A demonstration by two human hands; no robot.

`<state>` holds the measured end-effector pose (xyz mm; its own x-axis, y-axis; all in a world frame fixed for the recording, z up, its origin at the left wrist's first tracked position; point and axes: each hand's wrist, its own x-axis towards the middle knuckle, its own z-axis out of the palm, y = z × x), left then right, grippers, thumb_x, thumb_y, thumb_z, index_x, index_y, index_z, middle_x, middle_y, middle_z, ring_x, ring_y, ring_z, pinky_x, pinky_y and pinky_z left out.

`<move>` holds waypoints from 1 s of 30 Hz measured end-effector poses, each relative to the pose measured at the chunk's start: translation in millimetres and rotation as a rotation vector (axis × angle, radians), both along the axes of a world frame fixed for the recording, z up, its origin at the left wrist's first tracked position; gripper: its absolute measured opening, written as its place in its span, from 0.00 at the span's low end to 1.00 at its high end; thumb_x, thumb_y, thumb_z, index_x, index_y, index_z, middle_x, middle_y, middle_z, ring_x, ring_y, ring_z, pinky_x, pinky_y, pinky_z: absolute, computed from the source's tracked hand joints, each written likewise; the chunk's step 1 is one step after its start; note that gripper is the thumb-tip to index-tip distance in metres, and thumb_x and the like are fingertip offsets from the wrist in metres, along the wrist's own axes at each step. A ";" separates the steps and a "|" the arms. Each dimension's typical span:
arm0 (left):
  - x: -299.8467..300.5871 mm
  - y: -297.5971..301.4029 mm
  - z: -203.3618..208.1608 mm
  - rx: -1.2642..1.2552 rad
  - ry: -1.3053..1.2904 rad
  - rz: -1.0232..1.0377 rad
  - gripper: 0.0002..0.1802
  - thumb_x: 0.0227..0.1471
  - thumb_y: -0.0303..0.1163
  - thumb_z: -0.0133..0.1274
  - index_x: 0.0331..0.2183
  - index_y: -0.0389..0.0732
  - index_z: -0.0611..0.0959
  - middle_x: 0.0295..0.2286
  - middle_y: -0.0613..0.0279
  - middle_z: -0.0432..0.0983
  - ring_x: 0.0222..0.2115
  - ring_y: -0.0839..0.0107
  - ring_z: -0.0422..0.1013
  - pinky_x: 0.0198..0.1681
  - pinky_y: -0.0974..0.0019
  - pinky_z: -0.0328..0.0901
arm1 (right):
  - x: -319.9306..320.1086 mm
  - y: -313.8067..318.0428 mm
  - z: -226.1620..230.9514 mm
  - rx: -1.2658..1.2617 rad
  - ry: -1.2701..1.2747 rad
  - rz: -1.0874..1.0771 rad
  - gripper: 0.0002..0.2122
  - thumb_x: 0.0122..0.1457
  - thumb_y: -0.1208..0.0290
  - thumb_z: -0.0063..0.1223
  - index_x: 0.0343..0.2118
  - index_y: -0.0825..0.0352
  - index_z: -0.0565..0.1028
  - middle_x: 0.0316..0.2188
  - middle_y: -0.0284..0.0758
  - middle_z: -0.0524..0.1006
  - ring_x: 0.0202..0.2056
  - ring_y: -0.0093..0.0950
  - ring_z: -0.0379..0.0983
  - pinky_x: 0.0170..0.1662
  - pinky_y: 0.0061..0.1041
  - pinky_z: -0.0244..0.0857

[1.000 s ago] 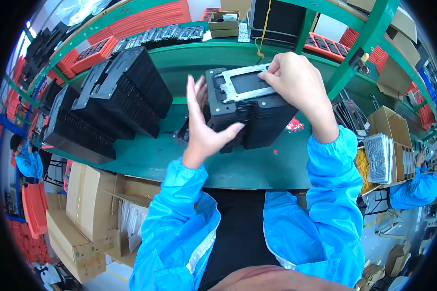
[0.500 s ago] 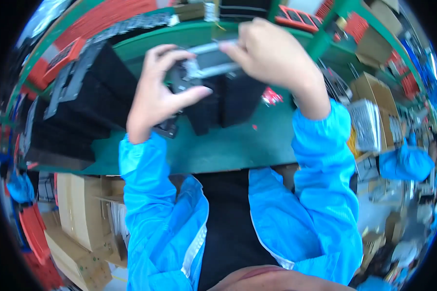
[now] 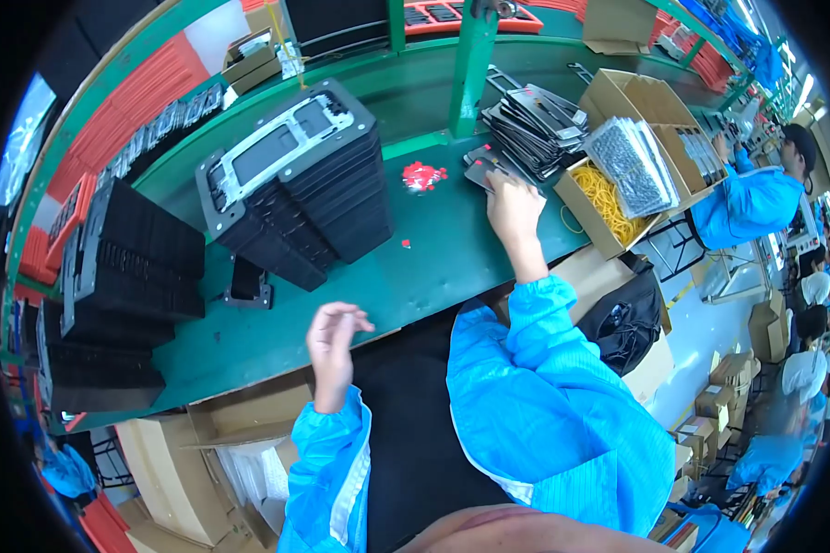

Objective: Assembling black plastic components and screens at a factory workstation.

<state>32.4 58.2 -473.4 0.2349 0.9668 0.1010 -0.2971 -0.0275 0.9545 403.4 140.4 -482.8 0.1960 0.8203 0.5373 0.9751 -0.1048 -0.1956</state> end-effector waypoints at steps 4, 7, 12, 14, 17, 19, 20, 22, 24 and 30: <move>44.6 -2.6 17.9 0.034 0.133 -0.206 0.27 0.64 0.37 0.52 0.59 0.38 0.66 0.52 0.51 0.69 0.47 0.63 0.73 0.49 0.59 0.71 | -49.6 -36.1 43.8 0.246 0.400 0.177 0.11 0.59 0.77 0.56 0.44 0.66 0.81 0.40 0.47 0.82 0.41 0.43 0.80 0.42 0.35 0.74; 80.2 5.3 26.0 0.181 0.138 -0.252 0.44 0.59 0.39 0.58 0.68 0.39 0.53 0.61 0.49 0.58 0.54 0.60 0.68 0.51 0.58 0.70 | -97.9 -77.8 70.5 0.316 0.673 0.505 0.11 0.61 0.79 0.55 0.46 0.70 0.80 0.44 0.44 0.82 0.44 0.37 0.80 0.45 0.29 0.73; 100.9 25.2 8.5 0.361 0.112 -0.332 0.54 0.57 0.36 0.60 0.70 0.38 0.43 0.62 0.47 0.54 0.57 0.56 0.63 0.52 0.55 0.69 | -123.2 -88.4 75.3 0.197 0.946 0.856 0.12 0.63 0.78 0.54 0.50 0.71 0.78 0.46 0.40 0.79 0.48 0.33 0.77 0.48 0.29 0.72; 97.8 29.0 7.1 0.374 0.199 -0.314 0.53 0.57 0.36 0.60 0.70 0.38 0.44 0.61 0.47 0.55 0.56 0.56 0.64 0.51 0.56 0.69 | -131.2 -73.7 69.7 0.173 1.423 0.760 0.11 0.65 0.77 0.54 0.49 0.72 0.77 0.43 0.38 0.78 0.48 0.29 0.75 0.49 0.27 0.70; 92.0 32.2 6.2 0.403 0.354 -0.292 0.52 0.58 0.35 0.60 0.70 0.36 0.45 0.59 0.47 0.57 0.53 0.56 0.65 0.49 0.57 0.70 | -134.5 -64.6 60.2 0.066 1.704 0.709 0.10 0.66 0.75 0.54 0.47 0.72 0.75 0.40 0.36 0.77 0.46 0.25 0.73 0.49 0.25 0.68; 78.2 34.3 -10.0 0.556 0.544 -0.195 0.49 0.60 0.36 0.57 0.70 0.36 0.46 0.56 0.48 0.61 0.50 0.58 0.68 0.44 0.60 0.71 | -133.7 -59.8 50.5 -0.106 1.788 0.752 0.08 0.67 0.73 0.53 0.45 0.71 0.75 0.36 0.33 0.75 0.44 0.21 0.72 0.46 0.24 0.68; 71.6 36.4 -12.7 0.637 0.639 -0.143 0.48 0.61 0.36 0.56 0.70 0.36 0.46 0.54 0.49 0.64 0.48 0.58 0.69 0.42 0.62 0.71 | -130.3 -54.0 49.5 -0.111 1.786 0.756 0.08 0.67 0.73 0.53 0.45 0.71 0.75 0.36 0.33 0.75 0.44 0.21 0.72 0.46 0.24 0.68; 51.3 39.6 -11.0 0.353 0.538 -0.253 0.46 0.61 0.37 0.55 0.69 0.36 0.48 0.54 0.48 0.65 0.47 0.59 0.70 0.41 0.63 0.72 | -119.5 -38.8 48.5 -0.328 1.712 1.067 0.08 0.66 0.69 0.55 0.40 0.68 0.74 0.38 0.34 0.74 0.42 0.21 0.72 0.44 0.23 0.68; 35.9 43.7 -7.7 -0.211 0.311 -0.469 0.43 0.63 0.41 0.53 0.69 0.36 0.51 0.53 0.47 0.68 0.44 0.60 0.73 0.39 0.65 0.72 | -101.9 -17.2 52.0 -0.445 1.657 1.227 0.08 0.65 0.67 0.56 0.38 0.67 0.74 0.38 0.34 0.74 0.41 0.22 0.72 0.43 0.22 0.68; 34.6 56.0 27.7 -0.143 -0.100 -0.457 0.43 0.64 0.58 0.44 0.66 0.36 0.56 0.58 0.40 0.65 0.42 0.57 0.75 0.36 0.61 0.74 | -53.1 97.8 23.7 -0.123 0.612 0.549 0.08 0.63 0.70 0.56 0.30 0.68 0.73 0.28 0.27 0.74 0.33 0.22 0.72 0.37 0.21 0.66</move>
<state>67.0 114.3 -445.7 0.6342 0.7729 0.0182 -0.3383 0.2563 0.9055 350.3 238.2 -459.2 -0.0207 0.9304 0.3659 0.6187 0.2994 -0.7264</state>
